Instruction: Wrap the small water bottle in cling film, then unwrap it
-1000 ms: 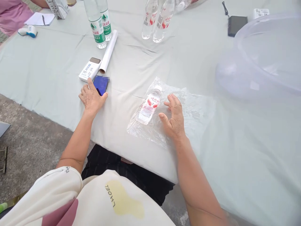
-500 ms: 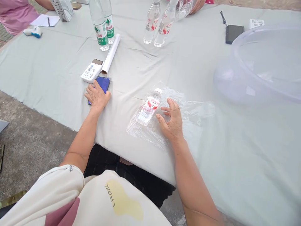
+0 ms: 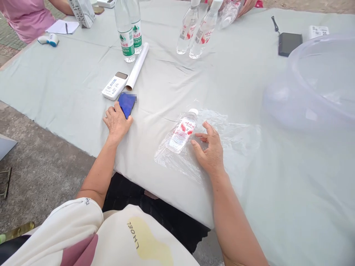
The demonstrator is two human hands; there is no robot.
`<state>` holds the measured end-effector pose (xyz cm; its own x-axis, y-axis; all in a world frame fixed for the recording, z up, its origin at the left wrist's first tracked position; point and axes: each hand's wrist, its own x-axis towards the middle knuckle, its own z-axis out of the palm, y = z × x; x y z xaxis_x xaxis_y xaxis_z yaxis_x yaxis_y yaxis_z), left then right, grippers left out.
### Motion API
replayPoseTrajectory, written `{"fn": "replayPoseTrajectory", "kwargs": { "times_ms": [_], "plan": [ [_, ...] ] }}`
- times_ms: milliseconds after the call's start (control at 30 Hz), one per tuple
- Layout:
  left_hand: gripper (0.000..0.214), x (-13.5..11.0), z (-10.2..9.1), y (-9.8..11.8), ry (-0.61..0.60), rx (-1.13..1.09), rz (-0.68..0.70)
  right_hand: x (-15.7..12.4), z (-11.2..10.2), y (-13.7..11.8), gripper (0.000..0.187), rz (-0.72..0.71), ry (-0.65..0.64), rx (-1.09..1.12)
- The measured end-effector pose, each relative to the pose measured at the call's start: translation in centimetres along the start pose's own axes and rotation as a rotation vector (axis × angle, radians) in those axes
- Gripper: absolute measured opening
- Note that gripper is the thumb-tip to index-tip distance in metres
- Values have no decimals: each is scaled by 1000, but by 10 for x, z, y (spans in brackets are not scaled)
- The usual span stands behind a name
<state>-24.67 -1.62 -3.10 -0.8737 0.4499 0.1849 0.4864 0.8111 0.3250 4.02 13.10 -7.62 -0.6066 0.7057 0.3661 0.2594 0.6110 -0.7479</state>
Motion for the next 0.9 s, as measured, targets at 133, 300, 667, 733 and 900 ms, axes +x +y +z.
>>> {"fn": "replayPoseTrajectory", "kwargs": {
  "times_ms": [133,300,667,733,900],
  "plan": [
    [65,-2,3,-4,39,-49,3,0,1,-1,61,21,6,13],
    [60,-2,8,-10,89,-76,32,0,0,-4,63,50,8,8],
    [50,-3,11,-14,237,-107,103,1,0,-4,65,96,14,15],
    [49,-3,12,-13,268,-107,121,1,0,-4,64,95,17,18],
    [46,-6,14,-10,291,-108,172,2,0,-4,61,77,49,28]
  ]
}}
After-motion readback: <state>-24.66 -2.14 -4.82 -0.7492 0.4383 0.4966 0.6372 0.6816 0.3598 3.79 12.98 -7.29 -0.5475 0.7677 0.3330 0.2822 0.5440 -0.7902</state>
